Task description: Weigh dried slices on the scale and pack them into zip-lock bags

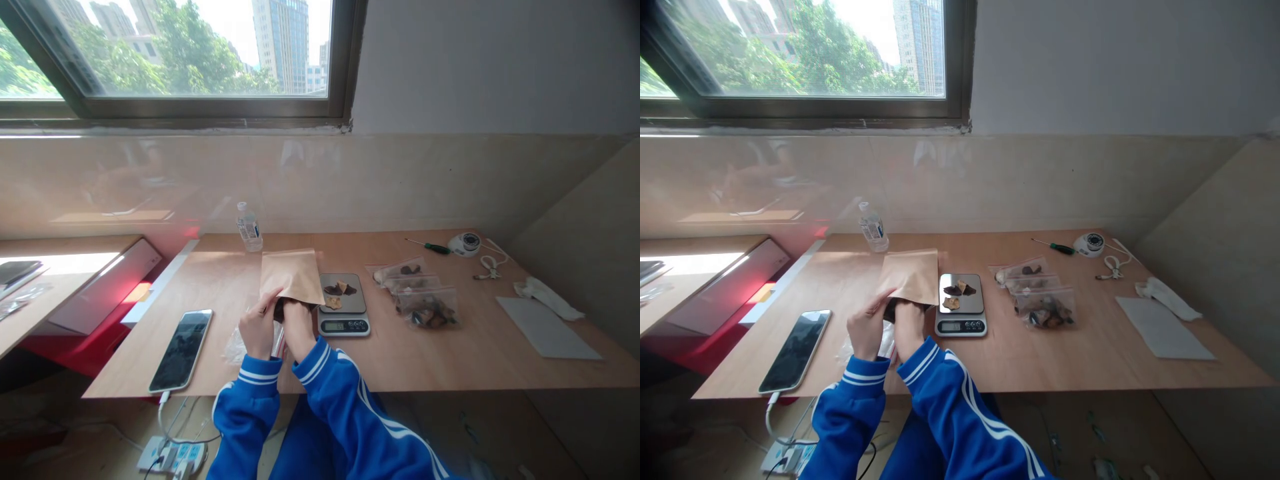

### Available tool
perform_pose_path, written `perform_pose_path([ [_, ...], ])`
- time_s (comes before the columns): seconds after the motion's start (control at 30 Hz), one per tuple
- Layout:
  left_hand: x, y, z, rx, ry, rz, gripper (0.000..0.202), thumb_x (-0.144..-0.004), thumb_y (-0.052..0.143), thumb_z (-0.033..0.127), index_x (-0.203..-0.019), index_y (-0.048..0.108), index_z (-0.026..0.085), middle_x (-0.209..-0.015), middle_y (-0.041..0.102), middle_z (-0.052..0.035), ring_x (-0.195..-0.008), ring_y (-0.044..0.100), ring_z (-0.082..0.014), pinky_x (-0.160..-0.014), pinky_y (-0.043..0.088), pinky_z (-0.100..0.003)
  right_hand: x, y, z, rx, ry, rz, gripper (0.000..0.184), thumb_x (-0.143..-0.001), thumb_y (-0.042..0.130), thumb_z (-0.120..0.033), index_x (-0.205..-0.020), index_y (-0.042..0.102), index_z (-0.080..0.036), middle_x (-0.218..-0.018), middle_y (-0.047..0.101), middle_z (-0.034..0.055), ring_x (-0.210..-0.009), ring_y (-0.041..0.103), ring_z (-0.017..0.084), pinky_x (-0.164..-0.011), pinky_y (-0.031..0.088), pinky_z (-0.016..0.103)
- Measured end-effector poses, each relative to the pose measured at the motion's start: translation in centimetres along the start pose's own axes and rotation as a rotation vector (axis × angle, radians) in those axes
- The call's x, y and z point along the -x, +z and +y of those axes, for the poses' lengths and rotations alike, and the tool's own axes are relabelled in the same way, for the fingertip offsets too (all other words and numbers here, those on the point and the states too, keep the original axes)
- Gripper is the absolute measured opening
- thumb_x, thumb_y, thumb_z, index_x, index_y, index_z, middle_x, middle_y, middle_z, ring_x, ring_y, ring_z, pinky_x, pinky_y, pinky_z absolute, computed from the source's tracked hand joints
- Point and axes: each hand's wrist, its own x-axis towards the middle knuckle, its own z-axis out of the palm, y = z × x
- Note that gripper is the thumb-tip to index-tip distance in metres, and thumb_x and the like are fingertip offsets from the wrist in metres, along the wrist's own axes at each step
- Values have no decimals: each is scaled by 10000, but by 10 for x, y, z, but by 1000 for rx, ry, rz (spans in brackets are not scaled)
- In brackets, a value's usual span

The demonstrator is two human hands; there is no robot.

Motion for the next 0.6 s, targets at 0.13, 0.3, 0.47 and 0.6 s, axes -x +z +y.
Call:
perform_pose_path([
  [0.13,2,2,-2,21,15,-1,259,-844,533,280,-1051,686,309,-897,736,7,-753,654,-129,-619,416,-185,15,-10,-6,170,158,-72,303,-837,391,3,-963,662,-50,-871,680,228,-821,661,289,-730,506,398],
  [0.3,4,5,-3,17,26,-11,254,-844,535,279,-1045,690,302,-873,738,1,-739,656,-130,-620,414,-189,15,-19,-6,220,186,-140,291,-852,420,-16,-988,668,-84,-890,685,196,-817,665,248,-741,499,339],
  [0.47,5,5,-2,-2,29,-14,255,-847,537,280,-1053,684,311,-912,737,-5,-748,664,-134,-611,415,-189,19,-24,0,159,115,-100,305,-875,423,-40,-1060,645,-135,-979,676,129,-941,623,202,-817,484,296],
  [0.6,1,5,-2,-47,38,7,255,-844,544,279,-1057,681,310,-913,737,-3,-711,657,-125,-584,401,-185,42,-43,6,-70,-74,71,266,-901,423,-104,-992,660,-184,-950,666,64,-928,584,184,-819,495,306],
])
